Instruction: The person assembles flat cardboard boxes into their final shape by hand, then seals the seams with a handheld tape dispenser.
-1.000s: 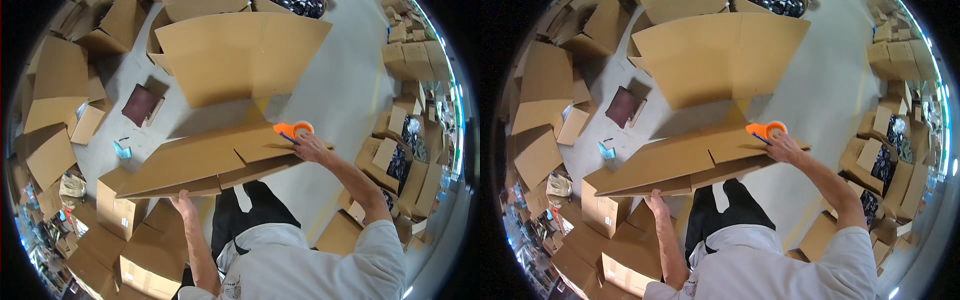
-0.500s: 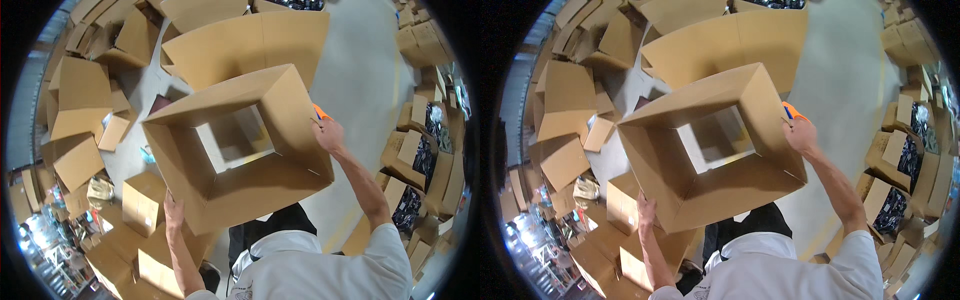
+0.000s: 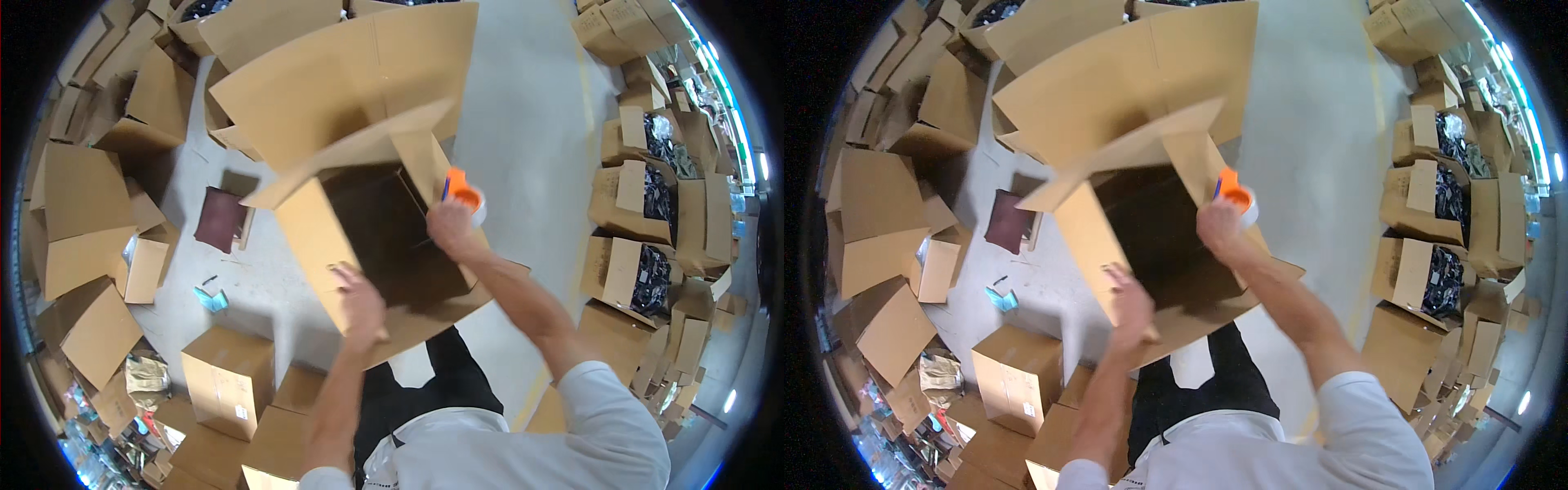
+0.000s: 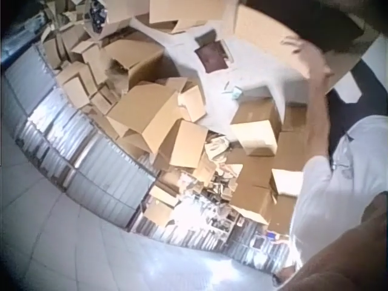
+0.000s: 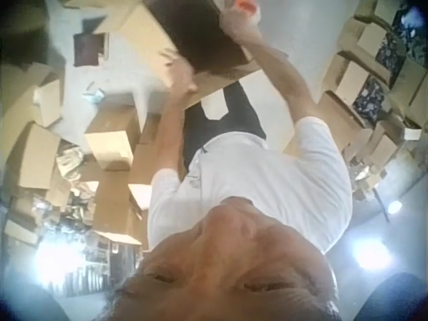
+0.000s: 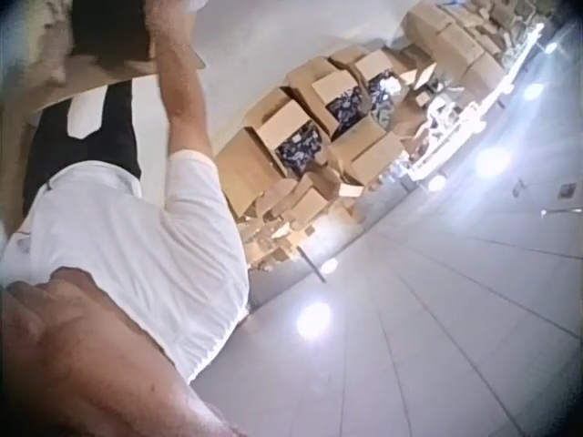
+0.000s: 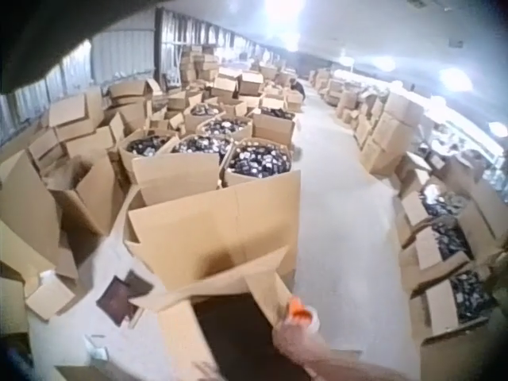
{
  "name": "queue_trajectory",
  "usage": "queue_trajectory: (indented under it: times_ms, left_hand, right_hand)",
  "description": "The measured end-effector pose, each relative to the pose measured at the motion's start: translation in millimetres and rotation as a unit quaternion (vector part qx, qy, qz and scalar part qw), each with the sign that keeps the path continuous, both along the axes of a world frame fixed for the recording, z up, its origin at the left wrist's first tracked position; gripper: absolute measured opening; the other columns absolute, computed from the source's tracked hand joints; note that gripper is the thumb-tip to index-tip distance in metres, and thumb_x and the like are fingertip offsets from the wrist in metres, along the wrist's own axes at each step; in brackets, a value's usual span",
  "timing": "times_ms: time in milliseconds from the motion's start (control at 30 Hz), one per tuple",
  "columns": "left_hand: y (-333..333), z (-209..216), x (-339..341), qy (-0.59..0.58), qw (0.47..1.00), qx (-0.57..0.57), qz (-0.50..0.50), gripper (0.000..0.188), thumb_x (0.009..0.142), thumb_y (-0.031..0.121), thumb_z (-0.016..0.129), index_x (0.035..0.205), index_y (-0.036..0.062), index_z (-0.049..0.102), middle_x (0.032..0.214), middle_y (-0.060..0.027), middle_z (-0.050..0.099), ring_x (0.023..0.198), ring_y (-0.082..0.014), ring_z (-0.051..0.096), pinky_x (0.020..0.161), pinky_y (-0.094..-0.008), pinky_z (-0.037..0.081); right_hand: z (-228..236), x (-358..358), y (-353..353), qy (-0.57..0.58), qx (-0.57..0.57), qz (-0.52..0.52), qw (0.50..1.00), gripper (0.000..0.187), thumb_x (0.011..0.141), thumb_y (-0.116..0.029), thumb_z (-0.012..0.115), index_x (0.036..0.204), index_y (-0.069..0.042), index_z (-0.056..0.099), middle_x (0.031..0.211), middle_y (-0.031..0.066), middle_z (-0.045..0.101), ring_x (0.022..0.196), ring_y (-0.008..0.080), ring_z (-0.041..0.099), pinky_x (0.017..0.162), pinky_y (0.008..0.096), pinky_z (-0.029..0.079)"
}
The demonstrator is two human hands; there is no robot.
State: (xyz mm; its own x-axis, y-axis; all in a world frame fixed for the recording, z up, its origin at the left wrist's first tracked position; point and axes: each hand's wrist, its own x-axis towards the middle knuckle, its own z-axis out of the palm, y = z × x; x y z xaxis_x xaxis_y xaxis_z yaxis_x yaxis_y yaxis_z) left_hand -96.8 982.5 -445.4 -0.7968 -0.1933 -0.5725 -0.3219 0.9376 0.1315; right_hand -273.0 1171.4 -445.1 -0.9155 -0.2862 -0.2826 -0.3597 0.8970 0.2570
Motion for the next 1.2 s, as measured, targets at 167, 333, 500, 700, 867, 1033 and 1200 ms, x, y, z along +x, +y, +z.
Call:
queue_trajectory:
  times_ms: [167, 333, 500, 700, 867, 1033, 1200]
  left_hand:
    - [37, -35, -13, 0.086, 0.996, -0.005, -0.014, 0.081, 0.086, 0.042, 0.065, 0.141, -0.0090, 0.036, 0.154, -0.0298, 0.019, 0.133, -0.0501, 0.035, 0.103, -0.0505, 0.041]
    - [-31, -129, 34, -0.038, 0.967, -0.019, -0.253, 0.081, 0.079, 0.043, 0.072, 0.143, 0.0027, 0.043, 0.159, -0.0199, 0.017, 0.147, -0.0411, 0.012, 0.119, -0.0526, 0.014]
    - [-49, -134, 26, -0.009, 0.966, 0.132, -0.221, 0.081, 0.083, 0.040, 0.067, 0.141, -0.0076, 0.038, 0.156, -0.0240, 0.023, 0.147, -0.0364, 0.018, 0.120, -0.0453, 0.016]
    - [28, 27, 12, -0.140, 0.888, 0.438, -0.004, 0.077, 0.092, 0.047, 0.058, 0.145, -0.0041, 0.034, 0.147, -0.0261, 0.038, 0.138, -0.0368, 0.036, 0.115, -0.0416, 0.029]
    - [56, 37, 41, -0.048, 0.936, 0.340, -0.082, 0.066, 0.091, 0.047, 0.060, 0.136, -0.0006, 0.050, 0.136, -0.0231, 0.052, 0.121, -0.0364, 0.053, 0.102, -0.0430, 0.043]
    - [-32, -34, -80, -0.148, 0.950, 0.275, 0.023, 0.046, 0.084, 0.045, 0.068, 0.078, -0.0003, 0.072, 0.066, -0.0191, 0.065, 0.063, -0.0287, 0.066, 0.061, -0.0424, 0.049]
    - [-48, -72, -144, -0.077, 0.984, 0.137, -0.085, 0.051, 0.083, 0.052, 0.066, 0.096, 0.0024, 0.070, 0.091, -0.0188, 0.067, 0.090, -0.0346, 0.065, 0.082, -0.0453, 0.049]
  right_hand:
    - [-15, 26, -11, -0.002, -0.117, -0.081, 0.990, 0.038, 0.085, -0.041, 0.065, 0.083, -0.004, 0.071, 0.092, 0.0146, 0.061, 0.087, 0.0300, 0.063, 0.069, 0.0415, 0.051]
    - [-67, 24, 18, 0.046, -0.235, 0.104, 0.965, 0.042, 0.084, -0.045, 0.066, 0.083, -0.004, 0.070, 0.093, 0.0147, 0.055, 0.087, 0.0301, 0.056, 0.074, 0.0428, 0.045]
    - [-134, -11, 49, -0.080, -0.064, 0.359, 0.927, 0.018, 0.085, -0.022, 0.060, 0.084, -0.008, 0.071, 0.092, 0.0085, 0.055, 0.091, 0.0240, 0.055, 0.079, 0.0380, 0.044]
    - [-75, -28, 55, -0.244, -0.241, 0.161, 0.925, 0.037, 0.085, -0.015, 0.063, 0.121, -0.006, 0.058, 0.104, 0.0145, 0.060, 0.097, 0.0341, 0.060, 0.080, 0.0485, 0.047]
    - [12, -43, 100, -0.098, -0.582, -0.086, 0.803, 0.048, 0.087, -0.005, 0.063, 0.132, -0.006, 0.045, 0.111, 0.0133, 0.060, 0.087, 0.0261, 0.063, 0.080, 0.0371, 0.051]
    - [75, -41, 147, -0.076, -0.724, -0.301, 0.616, 0.048, 0.094, -0.017, 0.061, 0.135, 0.002, 0.045, 0.116, 0.0084, 0.060, 0.098, 0.0144, 0.061, 0.089, 0.0316, 0.048]
    - [-20, 4, 119, -0.140, -0.812, -0.417, 0.385, 0.039, 0.100, -0.039, 0.054, 0.112, -0.002, 0.064, 0.103, 0.0032, 0.066, 0.089, 0.0125, 0.061, 0.081, 0.0289, 0.048]
